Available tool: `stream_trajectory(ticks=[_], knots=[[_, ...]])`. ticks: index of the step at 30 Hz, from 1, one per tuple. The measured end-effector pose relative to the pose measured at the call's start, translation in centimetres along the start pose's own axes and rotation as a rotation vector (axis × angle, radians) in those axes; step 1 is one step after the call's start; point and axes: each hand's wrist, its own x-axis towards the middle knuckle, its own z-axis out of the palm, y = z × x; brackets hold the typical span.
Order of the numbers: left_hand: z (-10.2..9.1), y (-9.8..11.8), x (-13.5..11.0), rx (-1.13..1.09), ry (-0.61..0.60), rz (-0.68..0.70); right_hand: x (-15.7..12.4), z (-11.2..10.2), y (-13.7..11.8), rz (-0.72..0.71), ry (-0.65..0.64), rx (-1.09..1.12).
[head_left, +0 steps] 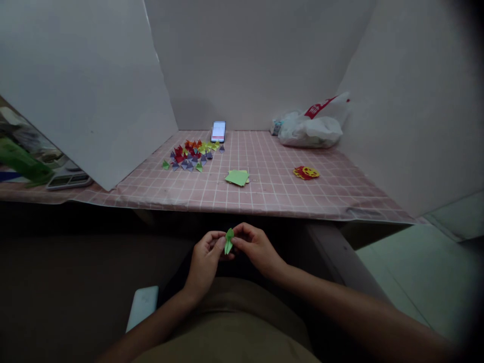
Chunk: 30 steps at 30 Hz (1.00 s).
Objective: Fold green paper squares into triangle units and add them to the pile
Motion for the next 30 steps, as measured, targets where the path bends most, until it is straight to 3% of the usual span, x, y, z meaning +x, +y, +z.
stream_trajectory(ticks=[9, 17, 26, 30], knots=[[-0.2, -0.4, 0.0, 0.036, -0.010, 0.014, 0.0, 0.3, 0.7, 0.010, -0.032, 0.022], [-0.3, -0.3, 0.1, 0.074, -0.020, 0.008, -0.3, 0.2, -0.1, 0.015, -0.042, 0.022], [-0.3, -0.5, 0.0, 0.249, 0.005, 0.080, -0.2, 0.1, 0.0, -0.119, 0.062, -0.218], [-0.3, -0.5, -0.1, 0.251, -0.002, 0.060, -0.3, 0.0, -0.1, -0.115, 0.068, -0.277]])
